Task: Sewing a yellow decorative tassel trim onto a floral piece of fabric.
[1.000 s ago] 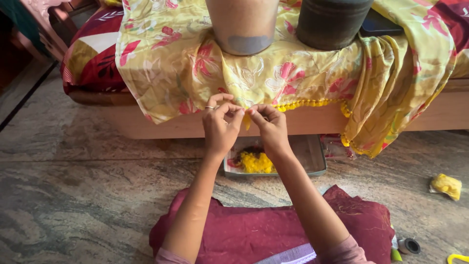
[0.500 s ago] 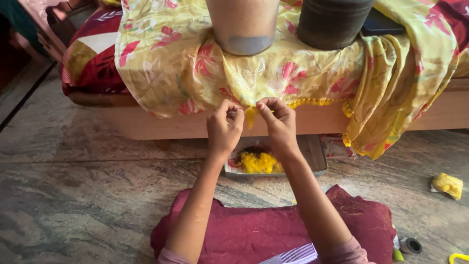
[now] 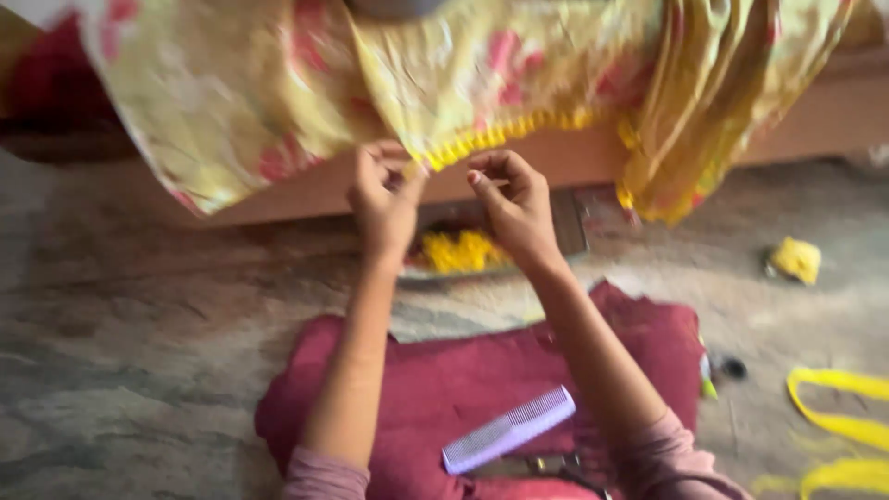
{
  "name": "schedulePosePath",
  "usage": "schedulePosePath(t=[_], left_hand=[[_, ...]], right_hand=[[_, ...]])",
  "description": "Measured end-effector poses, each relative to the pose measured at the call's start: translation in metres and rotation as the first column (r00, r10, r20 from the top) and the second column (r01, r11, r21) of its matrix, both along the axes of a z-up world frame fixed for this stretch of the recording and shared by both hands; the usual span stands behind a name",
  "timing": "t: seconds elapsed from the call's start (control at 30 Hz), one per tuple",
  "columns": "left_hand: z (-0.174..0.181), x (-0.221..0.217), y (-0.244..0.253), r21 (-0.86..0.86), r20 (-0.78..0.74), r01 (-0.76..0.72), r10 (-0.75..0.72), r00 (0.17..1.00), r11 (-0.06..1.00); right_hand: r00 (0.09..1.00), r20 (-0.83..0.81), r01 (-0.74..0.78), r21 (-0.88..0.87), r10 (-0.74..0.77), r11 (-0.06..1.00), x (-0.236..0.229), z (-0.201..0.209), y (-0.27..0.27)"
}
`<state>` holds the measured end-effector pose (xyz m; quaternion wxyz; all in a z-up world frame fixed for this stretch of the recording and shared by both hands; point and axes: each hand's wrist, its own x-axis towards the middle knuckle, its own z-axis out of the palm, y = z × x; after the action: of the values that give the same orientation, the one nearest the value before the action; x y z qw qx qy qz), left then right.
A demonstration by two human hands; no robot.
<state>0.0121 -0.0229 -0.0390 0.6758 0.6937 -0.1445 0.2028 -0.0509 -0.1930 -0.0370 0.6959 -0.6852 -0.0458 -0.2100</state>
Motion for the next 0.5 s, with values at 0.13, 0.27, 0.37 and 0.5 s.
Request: schedulePosePath(t=[0.13,0.27,0.37,0.5], left_hand=[[0.000,0.006,0.004,-0.256,-0.250,0.123,-0.189,0.949,0.959],[-0.017,0.019,0.009,-0.265,-0.266,0.227,-0.297,0.917,0.937],[-0.019,0.020,0.006,-0.174,-0.213,0.169,-0.204,0.956,0.970],[-0.026,0.018,0.002,-0.231,-0.241,0.144,-0.200,0.950,0.962]], right_hand=[[0.982,-0.187,-0.060,-0.448,-0.028,0.892,-0.059,-0.066,-0.053],[0.922,-0.382,-0.266,-0.736,-0.057,0.622,-0.141,-0.165,-0.131],[0.903,-0.428,-0.399,-0.855,-0.018,0.332,-0.191,-0.205,-0.169],[0.943,-0.328,-0.333,-0.933,0.057,0.135,-0.200,-0.180,-0.162]])
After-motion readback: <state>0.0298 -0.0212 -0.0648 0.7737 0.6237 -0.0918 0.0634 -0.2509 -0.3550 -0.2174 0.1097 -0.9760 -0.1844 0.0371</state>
